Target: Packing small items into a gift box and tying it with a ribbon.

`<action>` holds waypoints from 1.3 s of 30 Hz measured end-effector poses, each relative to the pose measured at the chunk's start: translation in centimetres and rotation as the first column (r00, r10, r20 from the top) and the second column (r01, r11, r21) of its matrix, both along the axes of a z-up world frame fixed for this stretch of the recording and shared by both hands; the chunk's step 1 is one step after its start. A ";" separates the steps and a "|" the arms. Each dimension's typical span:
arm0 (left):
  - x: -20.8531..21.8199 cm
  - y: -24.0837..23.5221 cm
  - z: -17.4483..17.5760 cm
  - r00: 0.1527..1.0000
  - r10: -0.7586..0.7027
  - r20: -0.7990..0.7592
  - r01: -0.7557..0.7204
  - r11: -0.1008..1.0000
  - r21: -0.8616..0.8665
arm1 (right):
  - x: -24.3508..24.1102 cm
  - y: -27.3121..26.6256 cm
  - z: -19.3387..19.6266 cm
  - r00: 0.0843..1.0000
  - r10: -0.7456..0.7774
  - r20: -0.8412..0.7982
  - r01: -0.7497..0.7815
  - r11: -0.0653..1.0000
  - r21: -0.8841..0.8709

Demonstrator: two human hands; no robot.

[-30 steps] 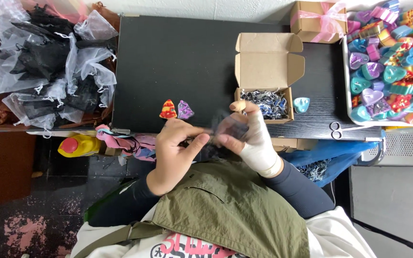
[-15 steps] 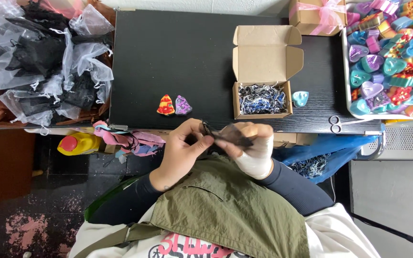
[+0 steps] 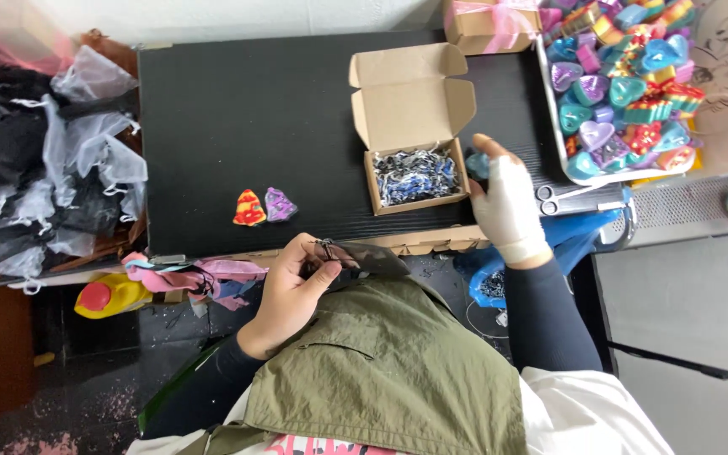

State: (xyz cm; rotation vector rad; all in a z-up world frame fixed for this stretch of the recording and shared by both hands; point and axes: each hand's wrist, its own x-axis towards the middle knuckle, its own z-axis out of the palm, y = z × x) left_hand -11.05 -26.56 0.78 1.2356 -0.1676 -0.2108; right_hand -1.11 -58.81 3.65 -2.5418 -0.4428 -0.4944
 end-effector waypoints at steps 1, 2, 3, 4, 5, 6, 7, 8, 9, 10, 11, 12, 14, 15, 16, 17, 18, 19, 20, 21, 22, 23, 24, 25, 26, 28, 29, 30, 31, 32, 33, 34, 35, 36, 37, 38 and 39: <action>-0.1 -0.1 -0.1 1.000 -0.009 -0.001 0.009 1.000 0.001 | -0.2 0.0 -0.1 1.000 -0.009 -0.001 0.009 1.000 0.001; -0.2 -0.2 -0.1 1.000 -0.008 0.003 0.008 0.999 0.038 | -0.4 0.1 -0.2 1.000 -0.021 -0.023 0.021 1.000 -0.006; -0.1 -0.2 -0.1 1.000 -0.005 0.013 0.004 0.997 0.075 | -0.4 0.2 -0.2 0.999 -0.030 -0.041 0.030 0.999 -0.013; -0.1 -0.2 0.0 1.000 -0.012 0.017 0.011 0.997 0.076 | -0.2 -0.2 0.0 0.999 -0.038 -0.037 0.037 0.999 -0.012; 0.0 -0.2 0.2 1.000 -0.014 0.006 0.013 0.997 0.077 | 0.0 -0.5 0.2 0.998 -0.053 0.016 0.053 0.999 0.005; 0.1 -0.2 0.3 1.000 -0.015 -0.005 0.015 0.997 0.079 | 0.2 -0.8 0.4 0.995 -0.069 0.069 0.067 0.997 0.022; 0.1 -0.2 0.4 1.000 -0.022 -0.003 0.022 0.997 0.080 | 0.6 -1.9 1.1 0.995 -0.076 0.070 0.074 0.997 0.023; 0.2 -0.2 0.6 1.000 -0.022 -0.006 0.023 0.995 0.100 | 1.0 -2.9 1.8 0.976 -0.116 0.186 0.117 0.993 0.007; 0.3 -0.2 0.7 1.000 -0.023 -0.009 0.024 0.992 0.120 | 1.4 -4.0 2.4 0.942 -0.150 0.300 0.159 0.987 -0.006; 0.3 -0.2 0.7 1.000 -0.030 -0.007 0.031 0.992 0.121 | 2.3 -5.5 2.9 0.941 -0.157 0.301 0.166 0.986 -0.005; 0.4 -0.3 0.7 1.000 -0.026 -0.006 0.026 0.990 0.141 | 3.3 -7.0 3.4 0.899 -0.220 0.379 0.227 0.974 0.026; 0.5 -0.4 0.7 1.000 -0.022 -0.004 0.022 0.987 0.161 | 4.3 -8.5 3.9 0.847 -0.279 0.453 0.282 0.957 0.062; 0.5 -0.4 0.3 1.000 -0.025 0.004 0.024 0.986 0.168 | 6.5 -11.7 3.9 0.819 -0.346 0.458 0.321 0.938 0.134; 0.5 -0.5 0.1 1.000 -0.023 0.016 0.020 0.985 0.174 | 7.7 -13.3 3.9 0.788 -0.406 0.462 0.350 0.914 0.206; 0.5 -0.5 0.1 1.000 -0.024 0.016 0.021 0.985 0.174 | 9.0 -15.1 3.7 0.788 -0.406 0.462 0.350 0.914 0.206; 0.6 -0.6 0.1 0.999 -0.026 0.019 0.022 0.983 0.183 | 10.4 -16.8 3.6 0.835 -0.374 0.403 0.293 0.923 0.249; 0.7 -0.6 0.2 0.999 -0.028 0.021 0.024 0.981 0.192 | 11.7 -18.6 3.4 0.878 -0.332 0.345 0.235 0.926 0.295; 0.7 -0.7 0.2 0.999 -0.028 0.022 0.023 0.981 0.191 | 13.3 -20.9 2.1 0.877 -0.332 0.346 0.234 0.926 0.295; 0.8 -0.7 0.3 1.000 -0.026 -0.008 0.027 0.983 0.183 | 14.9 -23.3 0.7 0.906 -0.275 0.321 0.180 0.938 0.296; 0.8 -0.7 0.3 0.999 -0.024 -0.038 0.030 0.984 0.174 | 16.4 -25.7 -0.6 0.932 -0.214 0.294 0.121 0.945 0.303; 0.8 -0.8 0.3 0.999 -0.024 -0.036 0.030 0.984 0.174 | 17.2 -26.2 -0.7 0.931 -0.213 0.295 0.121 0.945 0.303; 0.9 -0.8 0.2 0.998 -0.019 -0.054 0.027 0.987 0.159 | 17.9 -26.8 -0.7 0.935 -0.203 0.292 0.124 0.956 0.267; 0.9 -0.8 0.1 0.997 -0.014 -0.072 0.024 0.989 0.144 | 18.6 -27.3 -0.8 0.938 -0.191 0.290 0.125 0.965 0.232; 1.0 -0.8 0.2 0.997 -0.012 -0.072 0.023 0.989 0.145 | 18.3 -27.0 -0.5 0.938 -0.190 0.289 0.124 0.965 0.233; 1.1 -0.8 0.3 0.999 -0.016 -0.048 0.024 0.986 0.165 | 18.0 -26.6 -0.2 0.905 -0.210 0.369 0.167 0.975 0.147; 1.3 -0.8 0.7 1.000 -0.015 -0.025 0.019 0.982 0.186 | 16.4 -23.6 1.7 0.869 -0.215 0.446 0.209 0.976 0.062; 1.5 -0.9 1.1 0.999 -0.025 0.020 0.020 0.978 0.206 | 15.2 -20.9 3.5 0.865 -0.282 0.415 0.227 0.957 0.178; 1.7 -0.9 1.4 0.997 -0.035 0.065 0.020 0.974 0.226 | 13.9 -18.3 5.2 0.863 -0.343 0.372 0.242 0.925 0.292; 1.8 -0.9 1.4 0.998 -0.029 0.061 0.014 0.974 0.227 | 12.6 -16.0 5.7 0.866 -0.338 0.368 0.237 0.927 0.291; 1.9 -0.9 1.4 0.995 -0.031 0.091 0.008 0.970 0.243 | 11.3 -13.8 6.3 0.888 -0.274 0.370 0.155 0.934 0.321; 2.0 -1.0 1.4 0.992 -0.031 0.123 -0.002 0.966 0.259 | 10.0 -11.6 6.9 0.903 -0.206 0.376 0.067 0.934 0.350; 2.3 -1.1 1.6 0.992 -0.023 0.121 -0.010 0.966 0.259 | 8.6 -9.6 6.5 0.906 -0.198 0.375 0.059 0.935 0.350; 2.5 -1.1 1.9 0.989 -0.030 0.144 -0.011 0.961 0.278 | 7.2 -7.7 6.1 0.952 -0.092 0.292 -0.037 0.912 0.409; 2.7 -1.1 2.1 0.985 -0.039 0.166 -0.012 0.955 0.297 | 5.7 -5.7 5.7 0.977 0.024 0.213 -0.125 0.872 0.473; 3.1 -1.3 2.7 0.986 -0.029 0.162 -0.020 0.955 0.296 | 3.7 -2.9 6.5 0.977 0.033 0.209 -0.131 0.871 0.473; 3.4 -1.5 3.2 0.976 -0.065 0.210 0.008 0.965 0.261 | 1.6 0.0 7.2 0.988 0.152 0.040 -0.149 0.834 0.531; 3.7 -1.5 3.8 0.961 -0.102 0.256 0.042 0.972 0.230 | -0.7 2.8 7.9 0.952 0.282 -0.121 -0.159 0.790 0.593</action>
